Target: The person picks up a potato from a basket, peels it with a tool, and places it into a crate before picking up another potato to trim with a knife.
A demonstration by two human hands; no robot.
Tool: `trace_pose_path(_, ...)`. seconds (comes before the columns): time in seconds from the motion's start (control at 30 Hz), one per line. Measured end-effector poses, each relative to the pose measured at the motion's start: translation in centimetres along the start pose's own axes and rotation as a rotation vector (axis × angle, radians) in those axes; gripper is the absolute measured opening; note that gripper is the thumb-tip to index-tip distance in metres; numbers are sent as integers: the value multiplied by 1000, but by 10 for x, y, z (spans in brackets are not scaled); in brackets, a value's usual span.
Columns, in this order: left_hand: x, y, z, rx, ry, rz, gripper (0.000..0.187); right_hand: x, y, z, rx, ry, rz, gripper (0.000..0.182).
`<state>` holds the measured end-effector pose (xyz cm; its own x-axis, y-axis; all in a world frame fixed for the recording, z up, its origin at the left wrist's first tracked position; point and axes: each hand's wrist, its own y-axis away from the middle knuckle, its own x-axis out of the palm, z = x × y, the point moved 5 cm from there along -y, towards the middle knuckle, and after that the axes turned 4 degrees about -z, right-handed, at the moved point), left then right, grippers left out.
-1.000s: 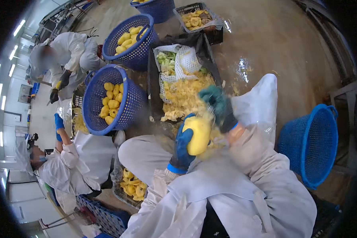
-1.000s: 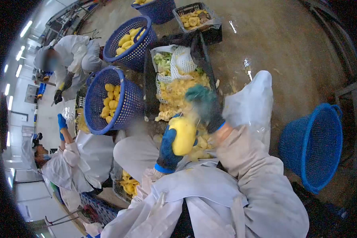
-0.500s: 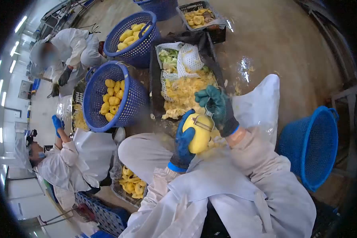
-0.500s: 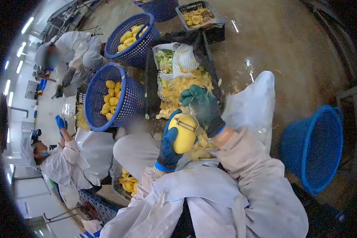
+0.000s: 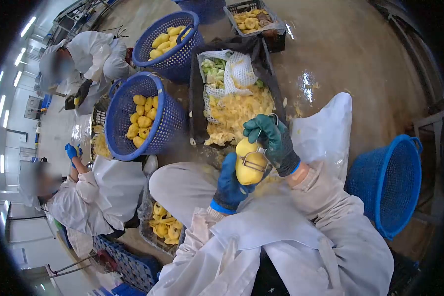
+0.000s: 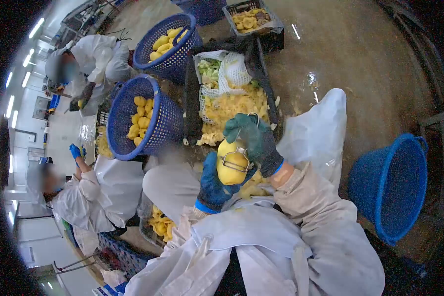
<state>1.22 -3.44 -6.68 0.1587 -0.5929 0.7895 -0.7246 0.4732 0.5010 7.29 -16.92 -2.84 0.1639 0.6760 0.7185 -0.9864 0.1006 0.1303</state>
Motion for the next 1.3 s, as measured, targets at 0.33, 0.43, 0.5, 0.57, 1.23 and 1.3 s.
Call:
trace_pose_path(0.33,27,-3,1,-57,203,-57,49,-21,-17,1,-113,142,-130,27)
trace_pose_path(0.43,21,5,4,-97,150,-71,48,-40,-31,2,-267,214,-66,27)
trace_pose_path(0.5,18,4,3,-125,139,-75,47,-65,-47,25,-518,595,-70,31)
trace_pose_path(0.57,26,-1,-6,-67,157,-71,46,-44,-42,34,-424,355,-118,30)
trace_pose_path(1.23,32,-4,-9,-57,305,79,61,0,1,10,-287,291,89,20)
trace_pose_path(1.3,24,-6,-9,-47,242,96,62,13,10,20,-466,681,187,21)
